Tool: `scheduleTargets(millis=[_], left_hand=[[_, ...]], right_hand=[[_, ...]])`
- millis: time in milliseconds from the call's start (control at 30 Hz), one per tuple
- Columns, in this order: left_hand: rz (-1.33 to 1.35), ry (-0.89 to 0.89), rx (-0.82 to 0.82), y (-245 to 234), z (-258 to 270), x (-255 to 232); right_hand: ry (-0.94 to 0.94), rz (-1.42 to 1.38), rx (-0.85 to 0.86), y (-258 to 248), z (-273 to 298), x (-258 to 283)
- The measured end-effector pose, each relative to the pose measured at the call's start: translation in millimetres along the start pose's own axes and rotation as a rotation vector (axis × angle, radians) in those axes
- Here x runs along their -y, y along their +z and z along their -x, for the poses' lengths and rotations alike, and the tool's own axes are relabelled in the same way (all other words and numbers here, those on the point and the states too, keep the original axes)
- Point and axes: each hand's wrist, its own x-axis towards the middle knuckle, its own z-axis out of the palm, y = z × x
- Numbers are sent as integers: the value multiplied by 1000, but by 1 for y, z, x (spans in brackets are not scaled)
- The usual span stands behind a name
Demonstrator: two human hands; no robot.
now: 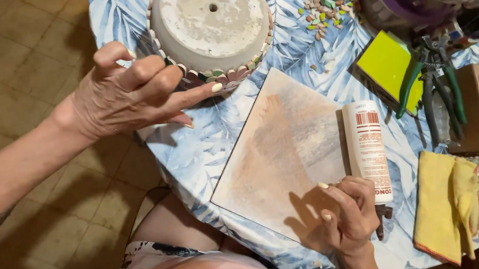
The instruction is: Decorating a ceramic pot by gluing small mosaic tiles onto its surface
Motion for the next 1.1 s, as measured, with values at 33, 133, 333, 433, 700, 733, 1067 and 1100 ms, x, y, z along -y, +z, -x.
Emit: scheduleTargets(millis=[33,133,333,433,700,733,1067,1100], left_hand=[[3,3,0,1,-1,-1],[-34,-7,44,3,-4,-3],[5,-64,119,5,-5,-7],[-4,-48,135,6,-3,-9],[64,-104,129,7,-5,-10],[67,-103,129,7,-5,-11],[221,-148,63,8,-7,-14],[224,-138,24,8,-7,-15]], right_hand=[[4,1,-1,1,1,-1],[23,-12,-17,1,1,-1],[50,2,2,-1,-6,3],[59,-6,5,-2,-4,2],[65,3,-6,-2,-7,5],[68,4,-5,-2,-7,4],[69,10,4,-2,-5,3],[64,11,-3,-2,-6,3]])
